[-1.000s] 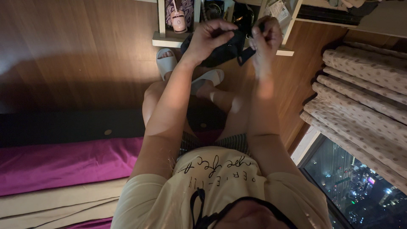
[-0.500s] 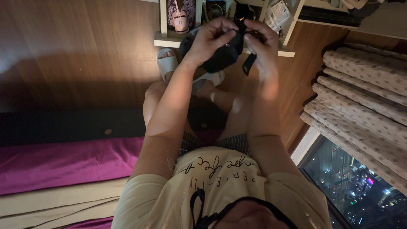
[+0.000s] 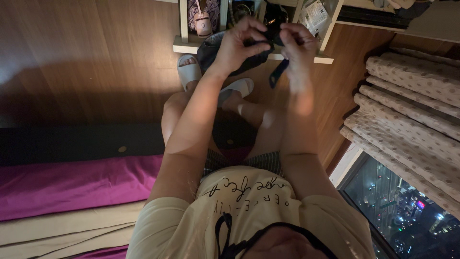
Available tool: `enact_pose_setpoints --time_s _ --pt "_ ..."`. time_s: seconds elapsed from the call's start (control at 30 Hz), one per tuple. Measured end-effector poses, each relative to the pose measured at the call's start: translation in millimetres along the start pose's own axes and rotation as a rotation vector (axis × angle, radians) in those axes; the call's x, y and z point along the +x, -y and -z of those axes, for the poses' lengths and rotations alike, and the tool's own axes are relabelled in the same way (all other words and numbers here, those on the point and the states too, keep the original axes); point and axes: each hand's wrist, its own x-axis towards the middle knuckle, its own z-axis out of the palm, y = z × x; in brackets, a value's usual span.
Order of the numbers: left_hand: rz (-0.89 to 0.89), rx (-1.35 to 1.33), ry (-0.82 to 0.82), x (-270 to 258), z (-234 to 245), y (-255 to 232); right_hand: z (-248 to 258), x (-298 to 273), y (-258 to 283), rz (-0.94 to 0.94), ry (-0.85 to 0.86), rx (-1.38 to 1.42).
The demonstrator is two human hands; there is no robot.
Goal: The person opens a drawer and handles a black pouch, opening and closing it while moving items inside. They then pick up a small plastic-wrapped item with a tag, inspect it, and place it back in the drawer.
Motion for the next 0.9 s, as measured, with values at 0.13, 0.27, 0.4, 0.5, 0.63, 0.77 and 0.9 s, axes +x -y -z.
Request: enact_pose_setpoints --time_s 0.13,0.27,0.4,0.5,0.63,0.77,0.9 --pt "-0.014 0.046 -0.035 -0.1 0.5 -2.0 -6.7 -0.5 3.3 0.017 -0.025 -0.063" --pt "-0.015 0.052 -0.046 -1.0 0.6 -4.6 -11.6 -0.8 7.9 0.088 -0.020 -0.207" --pt "0.002 0.063 -0.056 -0.3 1.0 -5.9 -15.4 -3.8 12.1 0.133 -0.053 -0.296" --pt "-0.001 0.055 -0.047 0.4 0.6 -6.4 -17.6 -4.8 15.9 0.137 -0.051 -0.301" --pt "-0.060 0.072 -0.045 -0.6 0.4 -5.7 -19.9 -4.9 18.9 0.147 -0.055 -0.372" --pt "-0.018 0.057 -0.048 -0.3 0.3 -4.9 -21.5 -3.8 21.2 0.184 -0.020 -0.384" --pt "-0.032 0.046 -0.054 0.7 -0.1 -4.5 -21.4 -5.4 24.1 0.211 0.008 -0.441"
